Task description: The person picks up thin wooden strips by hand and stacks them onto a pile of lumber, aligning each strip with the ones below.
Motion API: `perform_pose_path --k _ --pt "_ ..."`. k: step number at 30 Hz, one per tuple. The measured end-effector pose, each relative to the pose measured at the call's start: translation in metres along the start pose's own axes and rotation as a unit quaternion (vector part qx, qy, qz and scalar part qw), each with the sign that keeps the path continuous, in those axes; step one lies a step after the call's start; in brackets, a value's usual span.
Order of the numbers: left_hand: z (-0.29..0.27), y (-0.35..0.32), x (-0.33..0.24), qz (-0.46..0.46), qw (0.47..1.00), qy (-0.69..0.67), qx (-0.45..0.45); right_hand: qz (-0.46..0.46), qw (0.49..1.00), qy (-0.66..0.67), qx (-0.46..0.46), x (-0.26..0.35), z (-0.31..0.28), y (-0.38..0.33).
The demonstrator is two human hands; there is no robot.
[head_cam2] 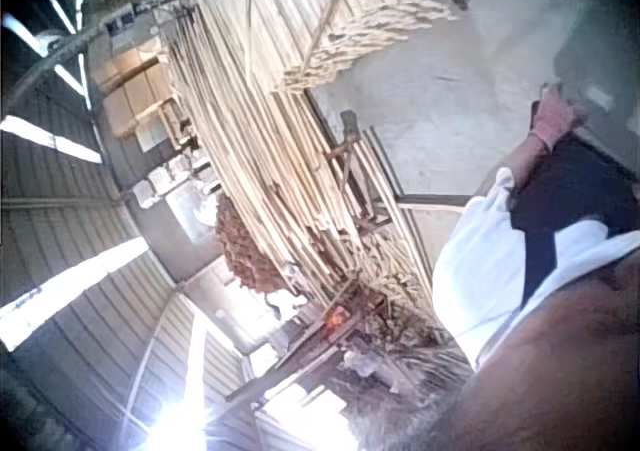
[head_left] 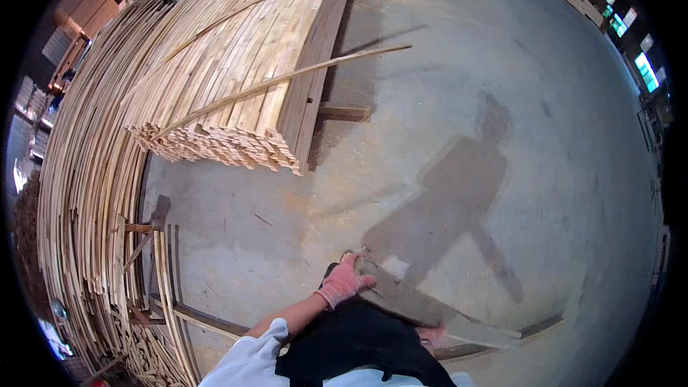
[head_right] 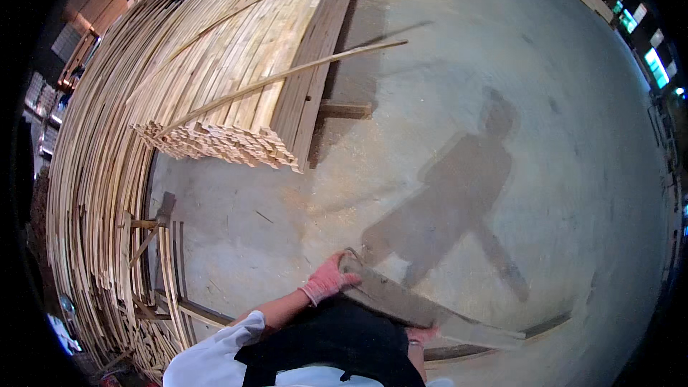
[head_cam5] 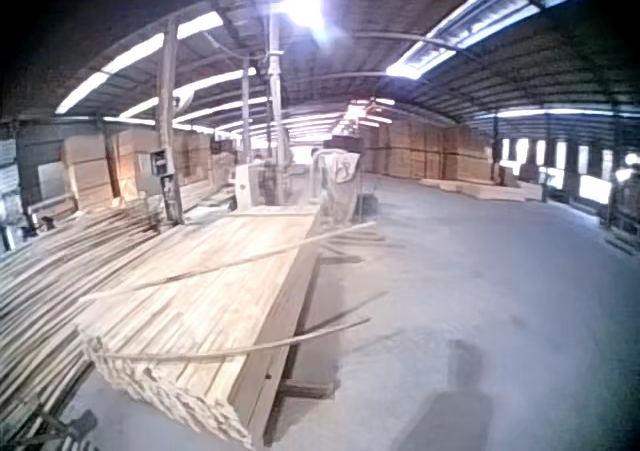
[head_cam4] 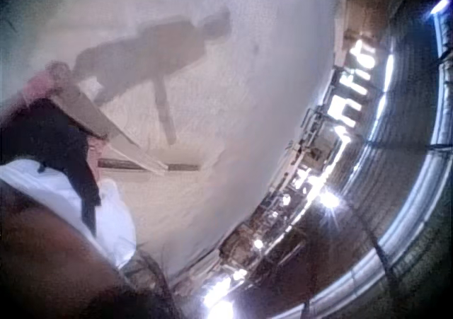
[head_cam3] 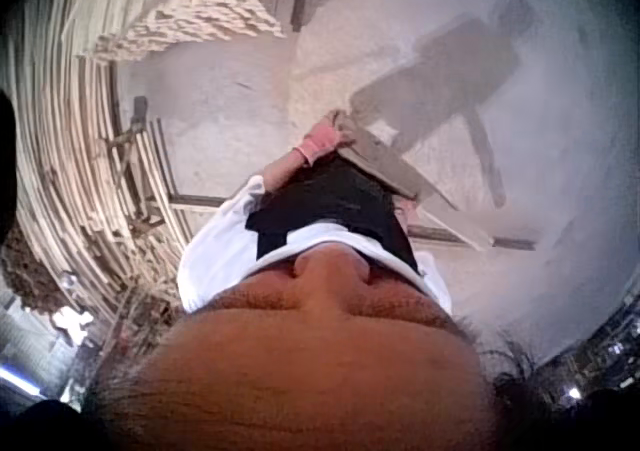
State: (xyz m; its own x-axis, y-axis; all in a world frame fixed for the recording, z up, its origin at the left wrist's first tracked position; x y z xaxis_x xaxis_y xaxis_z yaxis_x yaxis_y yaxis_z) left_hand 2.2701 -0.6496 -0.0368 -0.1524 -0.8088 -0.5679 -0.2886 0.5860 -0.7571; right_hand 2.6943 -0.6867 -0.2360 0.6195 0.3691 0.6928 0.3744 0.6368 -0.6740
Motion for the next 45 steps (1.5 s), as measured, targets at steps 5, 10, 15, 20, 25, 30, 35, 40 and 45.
perform_pose_path --k 5,10,15,20,25,30,35,40,45 --pt "-0.113 0.016 -0.025 0.001 0.994 -0.054 -0.097 0.081 0.991 0.021 0.107 -0.018 0.196 -0.015" --pt "-0.214 0.032 -0.045 0.052 0.968 -0.101 -0.224 0.172 0.978 -0.009 0.117 -0.069 0.36 -0.019" --pt "-0.313 0.073 -0.079 0.065 0.941 -0.161 -0.292 0.189 0.972 -0.052 0.133 -0.13 0.516 -0.015" --pt "-0.398 0.106 -0.153 0.051 0.943 -0.109 -0.312 0.224 0.961 -0.031 0.156 -0.167 0.647 -0.027" --pt "-0.484 0.167 -0.184 0.01 0.938 -0.084 -0.337 0.308 0.94 -0.031 0.146 -0.236 0.722 -0.03" --pt "-0.526 0.234 -0.132 -0.106 0.918 0.066 -0.376 0.524 0.808 -0.173 0.205 -0.339 0.77 -0.083" --pt "-0.514 0.247 -0.112 -0.079 0.911 0.113 -0.388 0.463 0.809 -0.288 0.221 -0.344 0.768 -0.066" --pt "-0.519 0.246 -0.117 -0.148 0.919 0.127 -0.344 0.509 0.701 -0.349 0.357 -0.31 0.775 -0.06" --pt "-0.522 0.229 -0.138 -0.116 0.92 0.036 -0.372 0.329 0.496 -0.487 0.639 -0.245 0.849 -0.13"
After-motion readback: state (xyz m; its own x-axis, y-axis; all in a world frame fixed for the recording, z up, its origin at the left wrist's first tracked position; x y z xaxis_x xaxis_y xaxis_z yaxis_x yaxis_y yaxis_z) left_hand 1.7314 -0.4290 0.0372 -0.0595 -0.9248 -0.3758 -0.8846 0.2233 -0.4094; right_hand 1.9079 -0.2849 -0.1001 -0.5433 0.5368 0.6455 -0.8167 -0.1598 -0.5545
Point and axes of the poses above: each hand's wrist, its own y-axis towards the middle knuckle, its own z-axis out of the palm, x = y × z, the point moved 8 cm from there along y, towards the middle knuckle, and after that the axes turned 12 degrees about -z, right-handed, at the moved point
